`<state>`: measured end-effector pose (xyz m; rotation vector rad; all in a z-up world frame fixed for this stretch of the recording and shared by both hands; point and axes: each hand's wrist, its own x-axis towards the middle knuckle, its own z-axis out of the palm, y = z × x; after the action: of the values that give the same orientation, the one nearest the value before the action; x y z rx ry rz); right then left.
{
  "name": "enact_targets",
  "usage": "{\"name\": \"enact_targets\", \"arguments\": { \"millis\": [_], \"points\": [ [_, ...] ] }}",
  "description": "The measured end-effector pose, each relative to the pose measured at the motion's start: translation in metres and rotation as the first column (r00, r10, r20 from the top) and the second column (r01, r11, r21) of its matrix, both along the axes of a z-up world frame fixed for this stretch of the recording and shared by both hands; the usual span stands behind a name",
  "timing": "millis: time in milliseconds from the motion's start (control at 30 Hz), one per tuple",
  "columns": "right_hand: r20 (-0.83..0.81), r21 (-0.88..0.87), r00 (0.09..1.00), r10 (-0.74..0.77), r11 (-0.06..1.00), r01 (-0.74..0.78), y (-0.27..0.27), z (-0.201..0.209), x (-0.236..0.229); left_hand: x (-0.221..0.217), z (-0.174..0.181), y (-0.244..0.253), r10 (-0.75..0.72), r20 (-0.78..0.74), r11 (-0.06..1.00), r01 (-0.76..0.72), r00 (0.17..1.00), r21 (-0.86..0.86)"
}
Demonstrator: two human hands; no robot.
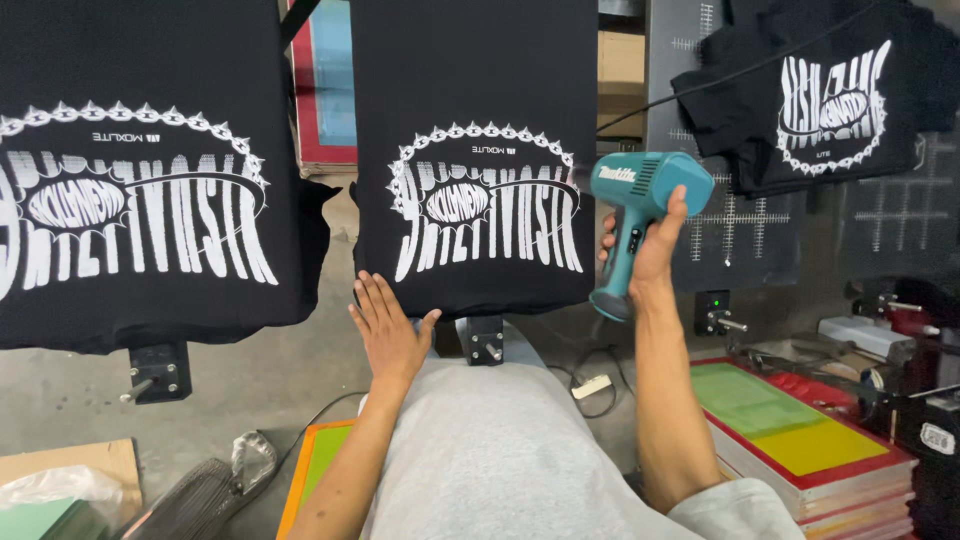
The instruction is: The person uses a teal heat gun to apply heat to white graphic prints on black t-shirts laid out on a heat press. The person moves the heat gun over the design on one shirt, then repeats the process on a second shirt.
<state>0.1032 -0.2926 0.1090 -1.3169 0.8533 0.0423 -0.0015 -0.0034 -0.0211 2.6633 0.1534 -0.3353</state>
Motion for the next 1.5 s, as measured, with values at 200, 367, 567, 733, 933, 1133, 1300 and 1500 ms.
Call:
{"name": "enact_targets", "arguments": {
  "millis": [200,367,567,733,933,1133,1300,1500],
  "points": [
    [0.005,-0.024,0.998,0.055,0.998,-0.055,0.011,0.01,0.006,0.001,0.0,0.0,-0.009,0.028,1.0,0.009,1.0,0.01],
    [-0.019,-0.064,0.994,0.104,0.992,-0.105,0.014,0.005,0.008,0.0,-0.002,0.0,-0.014,0.029,1.0,0.013,0.999,0.025],
    [-0.109,-0.032,0.991,0.077,0.996,-0.081,0.003,0.002,-0.012,0.001,-0.002,0.002,-0.011,0.046,1.0,0.01,0.999,0.01],
    [-0.171,-0.031,0.981,0.086,0.995,-0.092,0.013,0.03,-0.024,-0.002,0.0,0.001,-0.02,0.029,1.0,0.02,0.999,0.004],
    [-0.184,-0.023,0.976,0.116,0.992,-0.122,0.004,0.025,-0.044,-0.001,0.002,0.002,-0.024,0.037,1.0,0.024,0.999,0.009],
    [-0.195,0.03,0.977,0.08,0.997,-0.076,-0.004,0.014,-0.068,-0.004,-0.006,0.002,-0.018,0.076,0.999,0.015,0.997,0.036],
    [-0.218,0.031,0.975,0.036,0.999,-0.03,-0.003,0.016,-0.082,-0.005,-0.01,0.001,-0.019,0.094,0.999,0.015,0.995,0.041],
    [-0.251,0.026,0.968,0.023,1.0,-0.017,0.002,0.023,-0.093,-0.005,-0.012,0.002,-0.023,0.092,0.998,0.018,0.996,0.061]
  ]
}}
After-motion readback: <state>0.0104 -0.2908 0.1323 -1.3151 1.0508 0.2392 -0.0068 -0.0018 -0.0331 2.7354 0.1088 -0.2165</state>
